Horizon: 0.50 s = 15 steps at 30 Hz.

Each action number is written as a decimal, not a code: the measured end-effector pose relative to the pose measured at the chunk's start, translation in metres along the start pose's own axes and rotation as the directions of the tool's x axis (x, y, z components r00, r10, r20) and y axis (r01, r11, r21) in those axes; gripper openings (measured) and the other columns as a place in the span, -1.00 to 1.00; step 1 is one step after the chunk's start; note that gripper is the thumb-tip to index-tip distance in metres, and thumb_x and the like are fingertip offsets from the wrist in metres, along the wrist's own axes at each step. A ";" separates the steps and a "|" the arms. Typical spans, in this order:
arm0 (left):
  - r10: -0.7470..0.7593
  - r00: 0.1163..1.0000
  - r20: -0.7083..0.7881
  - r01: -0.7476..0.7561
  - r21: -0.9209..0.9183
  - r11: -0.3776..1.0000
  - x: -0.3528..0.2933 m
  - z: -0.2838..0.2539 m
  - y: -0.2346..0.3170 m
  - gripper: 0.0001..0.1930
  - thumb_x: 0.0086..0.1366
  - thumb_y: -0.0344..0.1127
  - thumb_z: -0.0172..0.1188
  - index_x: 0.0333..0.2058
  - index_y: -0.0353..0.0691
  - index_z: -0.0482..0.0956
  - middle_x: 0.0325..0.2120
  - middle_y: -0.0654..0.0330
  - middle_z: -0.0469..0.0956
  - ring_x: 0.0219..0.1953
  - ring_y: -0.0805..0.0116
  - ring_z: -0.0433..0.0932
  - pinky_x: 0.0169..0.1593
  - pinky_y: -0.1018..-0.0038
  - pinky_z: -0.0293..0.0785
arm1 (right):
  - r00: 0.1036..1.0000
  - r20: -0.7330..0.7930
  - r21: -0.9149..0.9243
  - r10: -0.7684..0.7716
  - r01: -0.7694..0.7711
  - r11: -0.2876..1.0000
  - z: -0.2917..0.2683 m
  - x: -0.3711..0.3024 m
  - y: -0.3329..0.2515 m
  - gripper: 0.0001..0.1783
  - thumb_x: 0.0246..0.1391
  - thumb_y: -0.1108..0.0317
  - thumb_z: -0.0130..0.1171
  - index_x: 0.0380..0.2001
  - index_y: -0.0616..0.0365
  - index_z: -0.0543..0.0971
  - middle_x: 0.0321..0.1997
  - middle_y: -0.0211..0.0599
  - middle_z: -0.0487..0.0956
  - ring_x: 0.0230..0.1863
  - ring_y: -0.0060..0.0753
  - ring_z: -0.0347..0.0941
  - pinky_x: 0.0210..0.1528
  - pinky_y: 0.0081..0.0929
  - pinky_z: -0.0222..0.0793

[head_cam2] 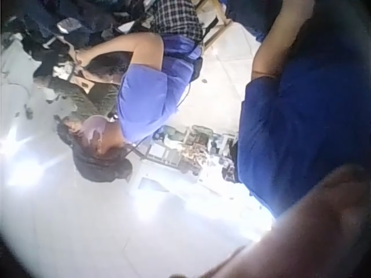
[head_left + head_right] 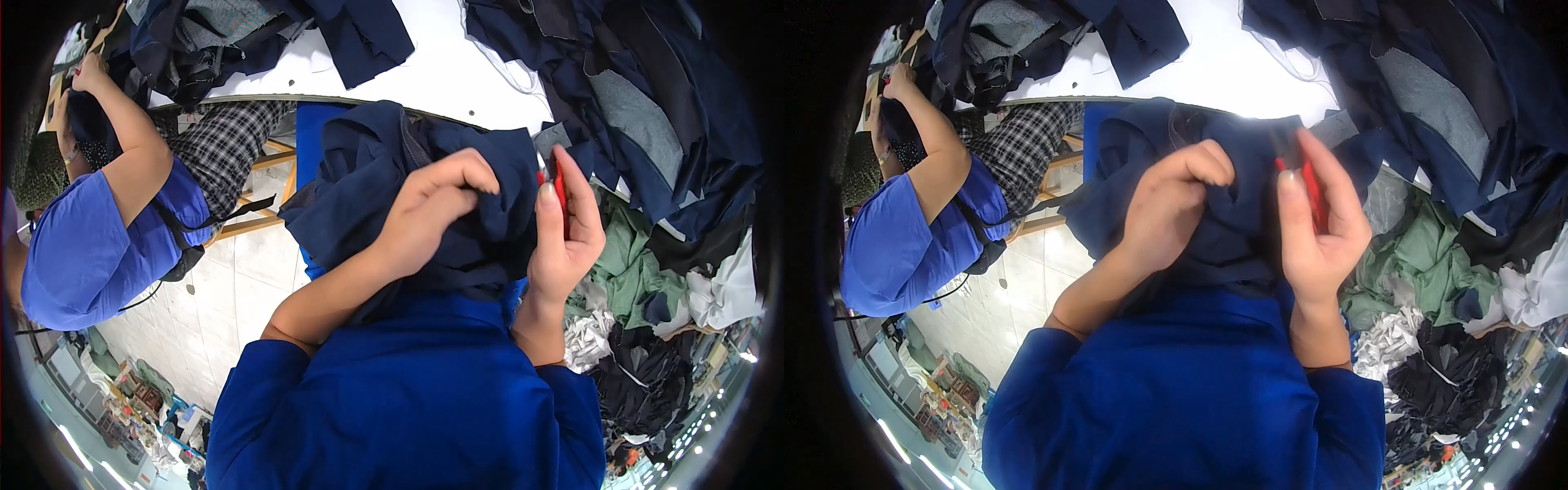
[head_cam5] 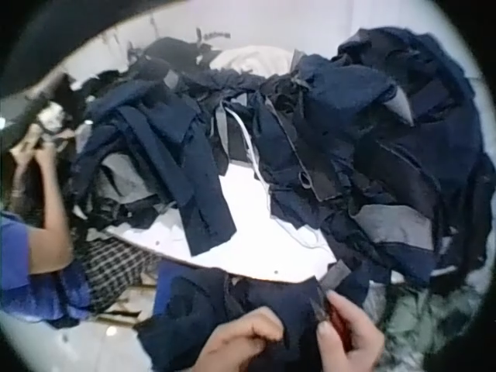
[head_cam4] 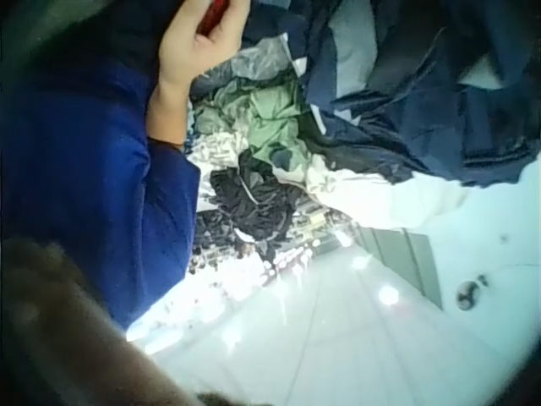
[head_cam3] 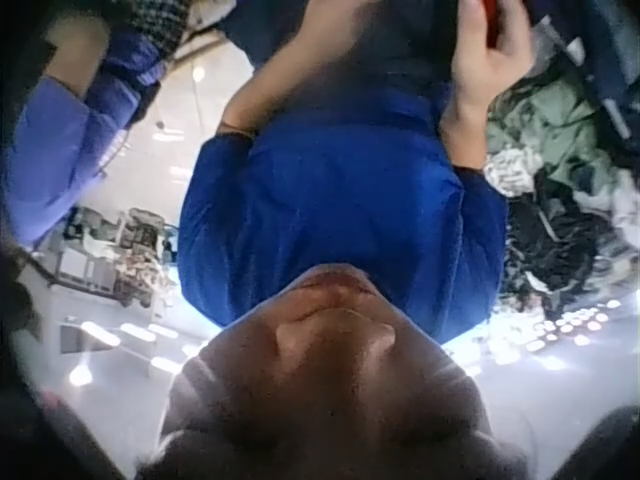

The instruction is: The recorder is using thread snips to trim loose threads from various blue fabric pieces at a textile factory workstation.

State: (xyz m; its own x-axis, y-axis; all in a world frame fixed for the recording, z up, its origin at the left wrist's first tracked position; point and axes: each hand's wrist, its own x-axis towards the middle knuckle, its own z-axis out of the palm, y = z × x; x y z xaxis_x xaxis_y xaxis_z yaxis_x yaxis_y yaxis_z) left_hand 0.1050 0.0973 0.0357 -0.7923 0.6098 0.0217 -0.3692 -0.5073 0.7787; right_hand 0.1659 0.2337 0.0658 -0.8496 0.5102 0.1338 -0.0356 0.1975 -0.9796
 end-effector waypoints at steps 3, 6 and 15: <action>-0.063 0.998 -0.019 0.058 -0.190 0.980 0.004 -0.003 0.005 -0.82 0.07 -0.53 -0.17 -0.40 -0.32 0.43 -0.41 0.26 0.37 -0.31 0.51 0.35 -0.13 0.61 0.23 | 0.991 0.130 -0.066 -0.033 0.042 0.997 -0.007 -0.007 -0.005 -0.63 -0.12 0.58 0.18 -0.13 0.33 0.53 -0.50 -0.47 0.44 -0.52 -0.75 0.25 -0.46 -0.81 0.15; -0.070 0.997 -0.040 0.058 -0.244 0.968 0.005 -0.002 0.006 -0.83 0.08 -0.52 -0.17 -0.39 -0.28 0.42 -0.40 0.26 0.37 -0.29 0.51 0.35 -0.10 0.59 0.24 | 0.968 0.213 -0.095 -0.132 0.155 0.983 -0.005 -0.006 -0.011 -0.61 -0.19 0.60 0.20 -0.17 0.36 0.53 -0.59 -0.38 0.41 -0.59 -0.67 0.25 -0.52 -0.76 0.13; -0.052 0.997 -0.058 0.042 -0.166 0.985 0.003 -0.004 0.005 -0.81 0.09 -0.55 -0.17 -0.37 -0.28 0.43 -0.36 0.27 0.37 -0.27 0.52 0.33 -0.10 0.61 0.21 | 0.956 0.220 -0.120 -0.194 0.224 0.967 -0.003 -0.003 -0.010 -0.61 -0.22 0.60 0.23 -0.19 0.36 0.54 -0.61 -0.35 0.43 -0.61 -0.63 0.27 -0.53 -0.74 0.15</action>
State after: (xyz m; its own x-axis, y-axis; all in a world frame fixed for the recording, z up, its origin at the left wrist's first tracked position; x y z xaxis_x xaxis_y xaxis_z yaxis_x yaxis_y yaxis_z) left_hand 0.0989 0.0941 0.0366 -0.7990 0.5987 -0.0555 -0.4773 -0.5754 0.6641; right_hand 0.1705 0.2325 0.0760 -0.9211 0.2651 0.2852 -0.1618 0.4056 -0.8996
